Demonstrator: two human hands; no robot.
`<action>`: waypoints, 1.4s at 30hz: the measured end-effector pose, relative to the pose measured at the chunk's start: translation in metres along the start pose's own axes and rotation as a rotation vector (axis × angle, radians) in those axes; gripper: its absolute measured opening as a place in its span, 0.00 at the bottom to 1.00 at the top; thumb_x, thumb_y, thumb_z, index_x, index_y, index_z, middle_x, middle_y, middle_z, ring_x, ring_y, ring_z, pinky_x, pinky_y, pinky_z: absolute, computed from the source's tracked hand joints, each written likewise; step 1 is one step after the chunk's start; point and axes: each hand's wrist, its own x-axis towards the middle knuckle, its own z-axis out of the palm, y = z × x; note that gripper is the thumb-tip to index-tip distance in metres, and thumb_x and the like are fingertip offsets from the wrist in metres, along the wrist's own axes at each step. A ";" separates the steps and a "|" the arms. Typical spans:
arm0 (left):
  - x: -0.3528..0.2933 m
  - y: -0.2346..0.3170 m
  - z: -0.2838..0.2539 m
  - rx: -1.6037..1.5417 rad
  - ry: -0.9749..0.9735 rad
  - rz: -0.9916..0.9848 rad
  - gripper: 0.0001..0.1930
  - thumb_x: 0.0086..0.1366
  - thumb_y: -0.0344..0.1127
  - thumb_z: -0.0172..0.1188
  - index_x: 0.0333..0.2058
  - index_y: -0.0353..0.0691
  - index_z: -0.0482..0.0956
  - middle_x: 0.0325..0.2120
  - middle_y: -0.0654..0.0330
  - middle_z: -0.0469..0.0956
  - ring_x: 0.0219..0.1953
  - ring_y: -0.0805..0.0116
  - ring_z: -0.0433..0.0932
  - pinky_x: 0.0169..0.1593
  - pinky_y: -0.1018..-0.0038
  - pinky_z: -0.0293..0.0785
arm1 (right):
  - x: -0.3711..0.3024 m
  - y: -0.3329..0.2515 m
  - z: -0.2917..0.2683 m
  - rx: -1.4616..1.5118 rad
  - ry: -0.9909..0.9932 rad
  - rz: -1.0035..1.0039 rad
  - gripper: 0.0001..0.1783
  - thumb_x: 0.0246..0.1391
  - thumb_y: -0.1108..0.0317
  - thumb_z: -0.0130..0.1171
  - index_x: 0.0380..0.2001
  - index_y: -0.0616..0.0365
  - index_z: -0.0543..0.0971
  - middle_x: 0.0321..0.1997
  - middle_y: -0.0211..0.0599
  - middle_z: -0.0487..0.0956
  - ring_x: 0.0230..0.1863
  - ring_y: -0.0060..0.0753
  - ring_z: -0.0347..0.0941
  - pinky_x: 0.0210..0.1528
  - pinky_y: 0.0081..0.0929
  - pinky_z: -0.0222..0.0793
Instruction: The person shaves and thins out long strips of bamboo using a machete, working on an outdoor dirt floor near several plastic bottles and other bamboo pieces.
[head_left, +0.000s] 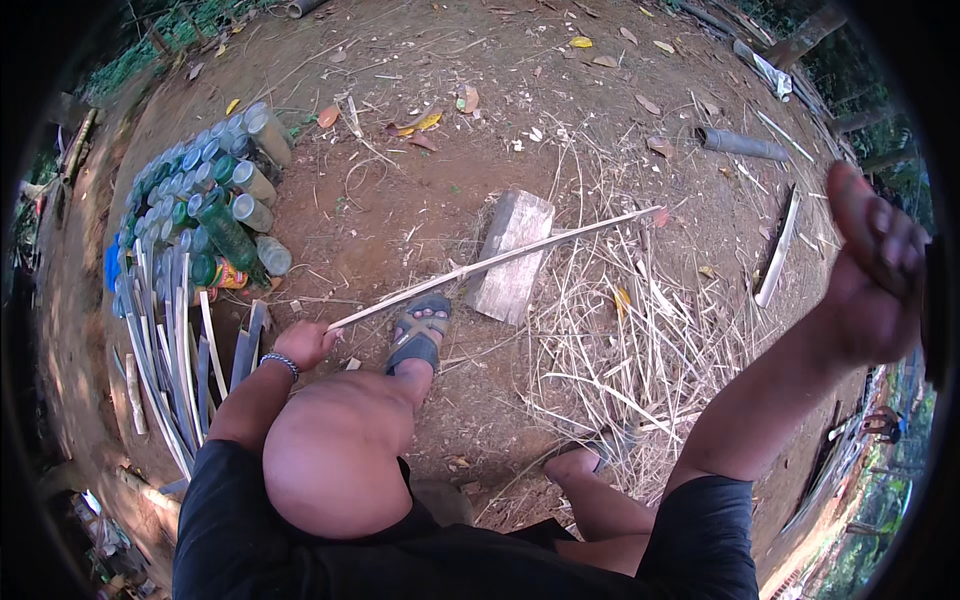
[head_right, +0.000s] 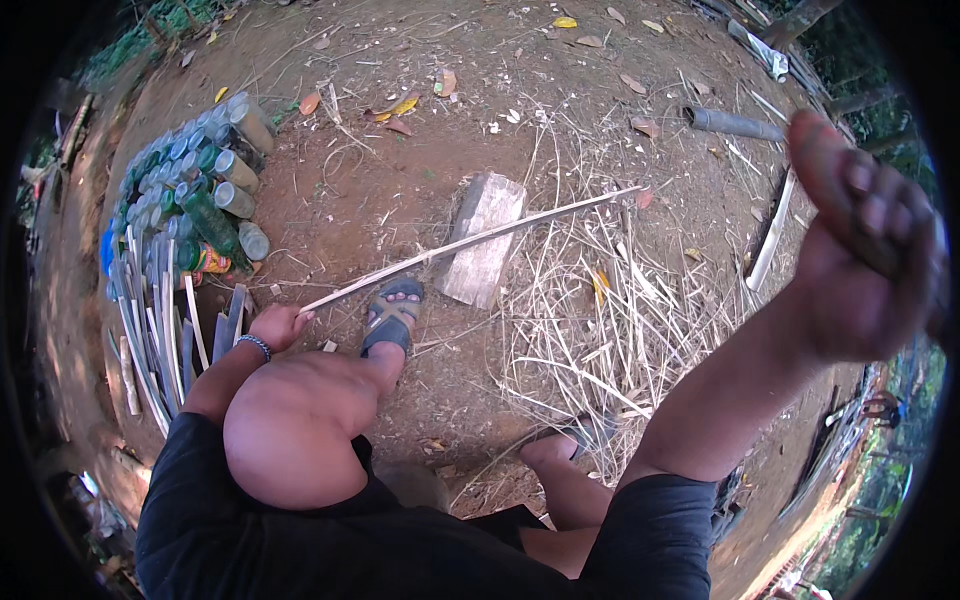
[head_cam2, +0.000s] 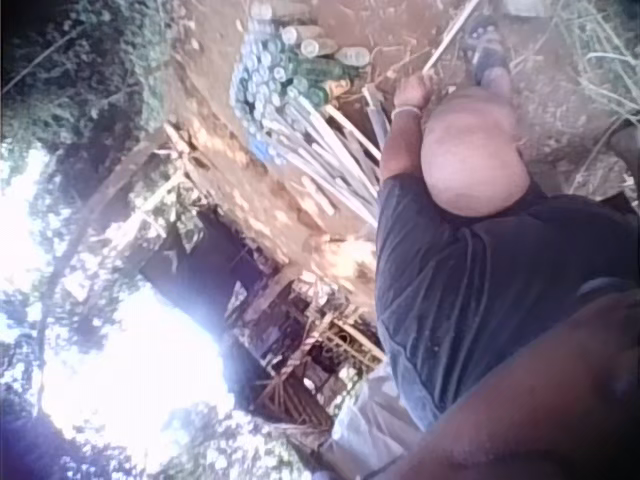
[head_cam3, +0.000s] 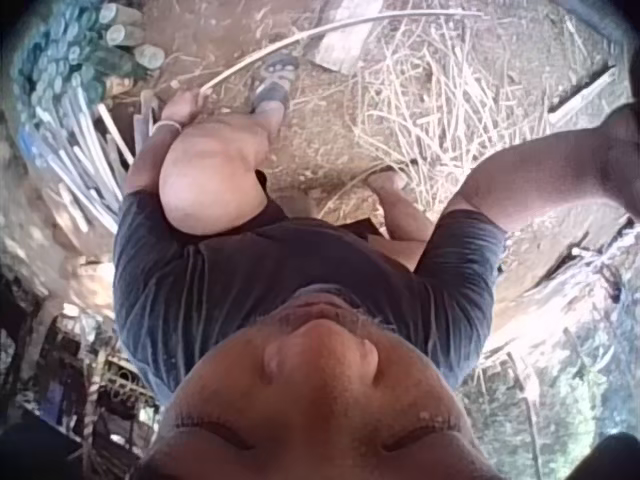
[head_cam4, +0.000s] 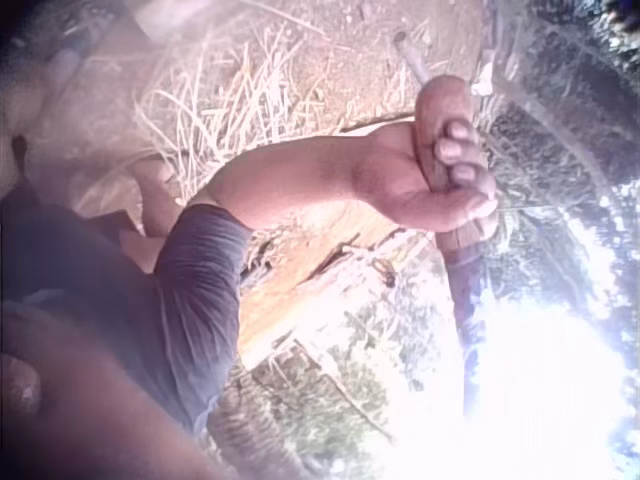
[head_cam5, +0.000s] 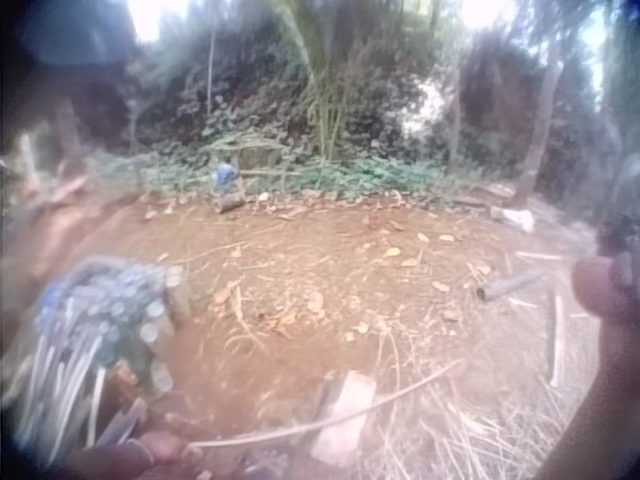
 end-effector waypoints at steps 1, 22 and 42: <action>-0.001 -0.001 0.000 0.008 -0.007 -0.006 0.23 0.68 0.53 0.47 0.32 0.38 0.80 0.29 0.42 0.79 0.36 0.41 0.77 0.43 0.50 0.72 | 0.001 -0.010 0.022 -0.198 0.191 -0.112 0.15 0.58 0.63 0.46 0.21 0.56 0.73 0.24 0.32 0.74 0.31 0.34 0.72 0.49 0.49 0.65; 0.006 -0.018 -0.002 -0.316 -0.457 0.021 0.31 0.69 0.61 0.42 0.24 0.37 0.76 0.18 0.56 0.73 0.22 0.63 0.72 0.29 0.65 0.69 | -0.355 0.161 0.076 -0.448 -0.331 1.695 0.08 0.44 0.72 0.60 0.24 0.58 0.70 0.17 0.34 0.72 0.17 0.28 0.69 0.23 0.30 0.68; 0.005 0.026 -0.081 0.202 -0.045 0.000 0.26 0.66 0.58 0.47 0.32 0.41 0.82 0.28 0.46 0.80 0.36 0.45 0.79 0.44 0.51 0.74 | -0.064 0.084 0.068 0.002 0.052 0.213 0.08 0.57 0.77 0.53 0.39 0.55 0.69 0.20 0.30 0.69 0.19 0.22 0.65 0.25 0.27 0.66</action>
